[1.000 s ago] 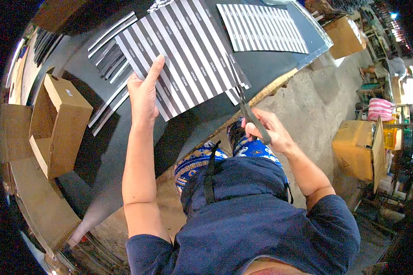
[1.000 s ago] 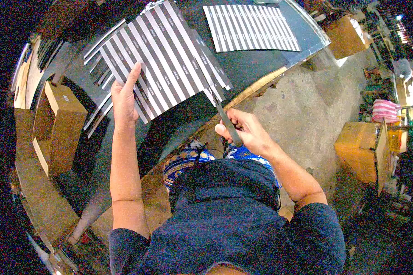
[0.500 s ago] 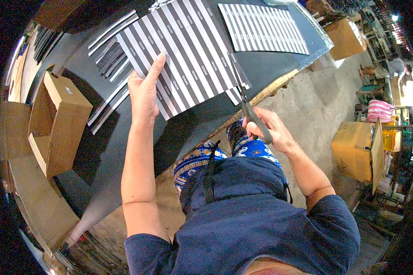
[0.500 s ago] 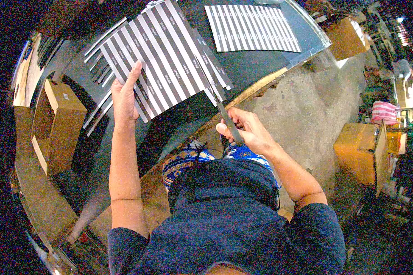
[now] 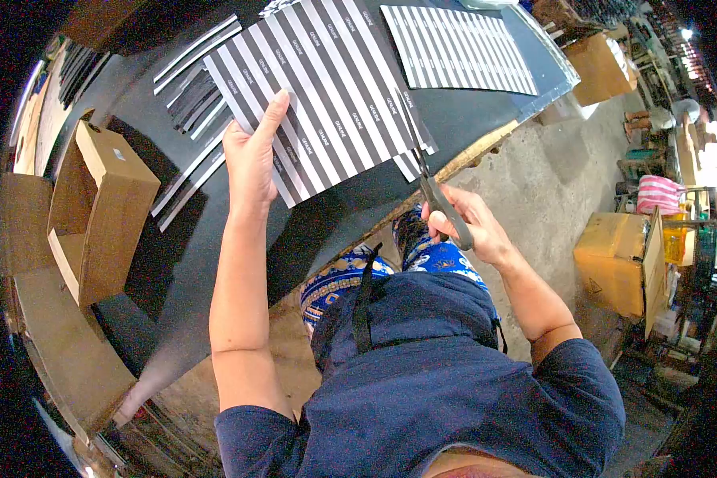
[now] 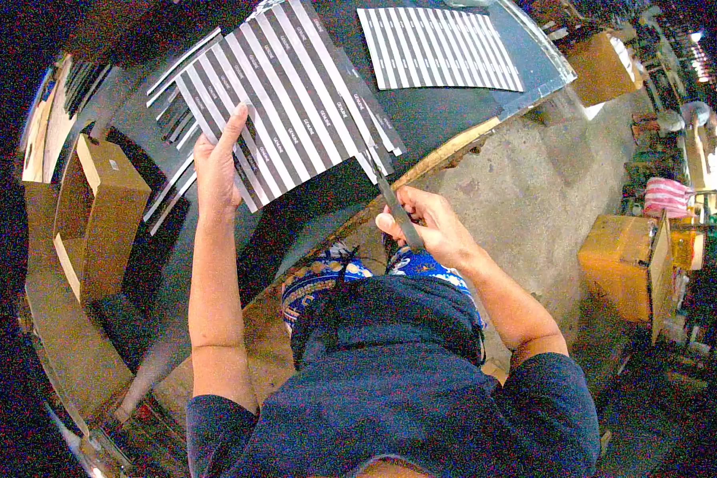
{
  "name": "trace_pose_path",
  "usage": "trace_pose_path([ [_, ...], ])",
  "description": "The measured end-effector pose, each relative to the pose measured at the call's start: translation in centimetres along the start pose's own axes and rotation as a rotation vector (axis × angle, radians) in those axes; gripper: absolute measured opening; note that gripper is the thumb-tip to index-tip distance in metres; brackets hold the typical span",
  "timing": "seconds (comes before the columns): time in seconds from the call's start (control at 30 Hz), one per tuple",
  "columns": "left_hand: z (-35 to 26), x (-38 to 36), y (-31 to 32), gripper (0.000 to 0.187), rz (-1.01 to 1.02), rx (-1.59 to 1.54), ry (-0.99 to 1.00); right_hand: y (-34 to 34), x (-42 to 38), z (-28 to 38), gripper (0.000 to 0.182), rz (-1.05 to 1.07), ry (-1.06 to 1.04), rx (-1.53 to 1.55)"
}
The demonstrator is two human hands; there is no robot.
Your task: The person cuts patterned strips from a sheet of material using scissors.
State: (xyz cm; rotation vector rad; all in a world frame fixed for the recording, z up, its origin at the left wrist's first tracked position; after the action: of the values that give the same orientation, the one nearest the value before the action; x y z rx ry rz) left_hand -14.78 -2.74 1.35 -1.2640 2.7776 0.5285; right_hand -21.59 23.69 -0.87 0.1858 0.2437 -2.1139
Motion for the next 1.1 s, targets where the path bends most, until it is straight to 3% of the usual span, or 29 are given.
trace_pose_path([
  [1.1, 0.41, 0.21, -0.04, 0.021, 0.017, -0.024, -0.019, -0.16, 0.09, 0.16, 0.030, -0.026, -0.003, -0.066],
])
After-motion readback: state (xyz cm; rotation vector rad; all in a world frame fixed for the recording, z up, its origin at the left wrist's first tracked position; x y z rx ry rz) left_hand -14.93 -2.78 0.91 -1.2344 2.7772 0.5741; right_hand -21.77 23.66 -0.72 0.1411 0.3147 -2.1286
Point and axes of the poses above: each hand's wrist, its own x-axis towards the middle knuckle, its own y-axis out of the palm, z = x × y, the point moved 9 cm from there along x, towards the middle knuckle, and after that the axes turned 8 degrees about -y, right-handed, at the moved point
